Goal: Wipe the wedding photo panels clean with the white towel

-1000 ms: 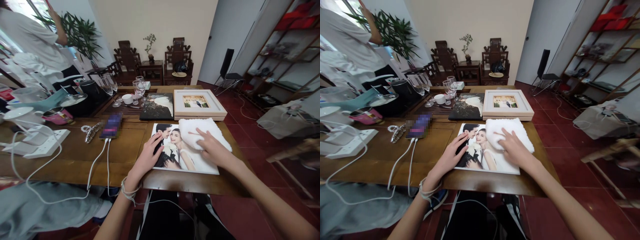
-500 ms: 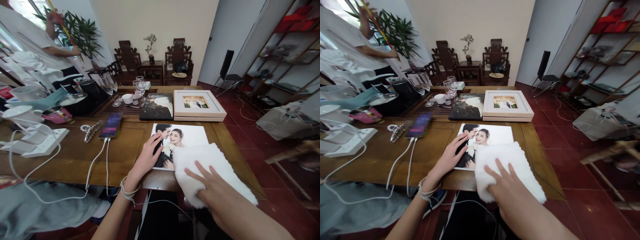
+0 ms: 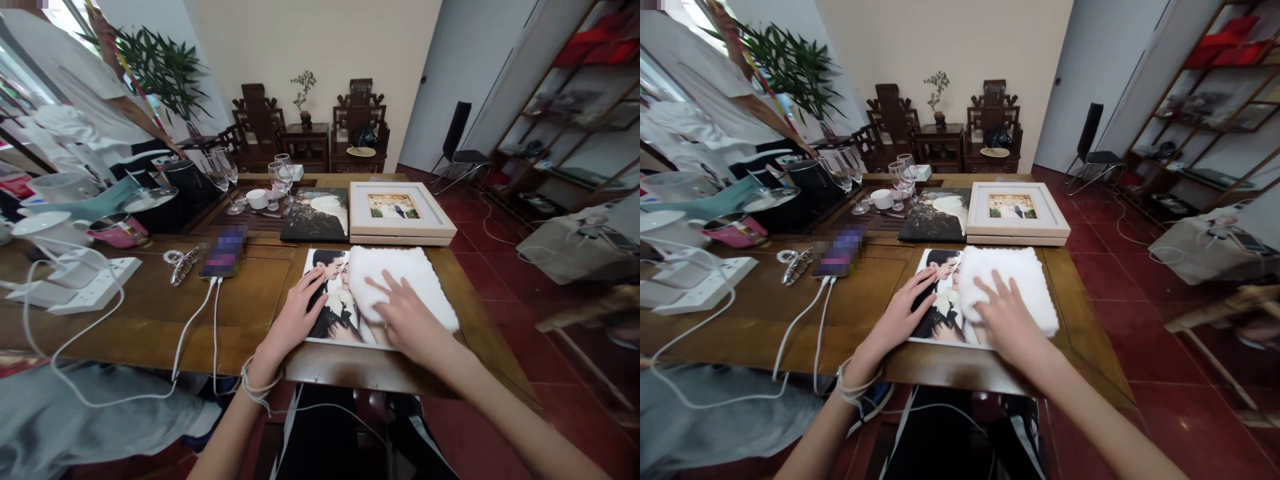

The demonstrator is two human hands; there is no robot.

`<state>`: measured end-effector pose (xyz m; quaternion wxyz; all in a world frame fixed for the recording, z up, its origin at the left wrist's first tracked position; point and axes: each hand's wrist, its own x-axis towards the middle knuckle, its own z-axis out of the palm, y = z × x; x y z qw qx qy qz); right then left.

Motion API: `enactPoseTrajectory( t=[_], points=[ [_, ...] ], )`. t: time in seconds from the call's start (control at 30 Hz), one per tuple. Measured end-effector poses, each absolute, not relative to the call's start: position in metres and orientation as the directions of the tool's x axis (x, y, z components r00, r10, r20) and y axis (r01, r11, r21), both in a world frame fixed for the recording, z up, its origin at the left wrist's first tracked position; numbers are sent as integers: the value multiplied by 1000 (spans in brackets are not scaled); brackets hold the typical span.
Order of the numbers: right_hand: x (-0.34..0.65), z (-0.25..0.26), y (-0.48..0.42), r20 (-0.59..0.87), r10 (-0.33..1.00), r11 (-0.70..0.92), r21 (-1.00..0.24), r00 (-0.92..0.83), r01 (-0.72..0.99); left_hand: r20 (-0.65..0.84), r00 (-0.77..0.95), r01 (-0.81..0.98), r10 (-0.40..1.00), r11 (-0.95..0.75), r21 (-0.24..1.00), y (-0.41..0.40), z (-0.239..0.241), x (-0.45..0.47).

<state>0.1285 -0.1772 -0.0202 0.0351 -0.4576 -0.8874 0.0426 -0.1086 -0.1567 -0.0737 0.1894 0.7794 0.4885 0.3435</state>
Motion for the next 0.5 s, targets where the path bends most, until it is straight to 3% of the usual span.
enactPoseTrajectory(
  t=[0.23,0.5],
  points=[
    [117,-7,-257,-206,695,647,-238,-689,725,348,286,642,893,-448,622,-156,-76,-109],
    [129,-1,-152,-45,788,595,-199,-613,779,352,282,622,892,-450,641,-157,-74,-108]
  ],
)
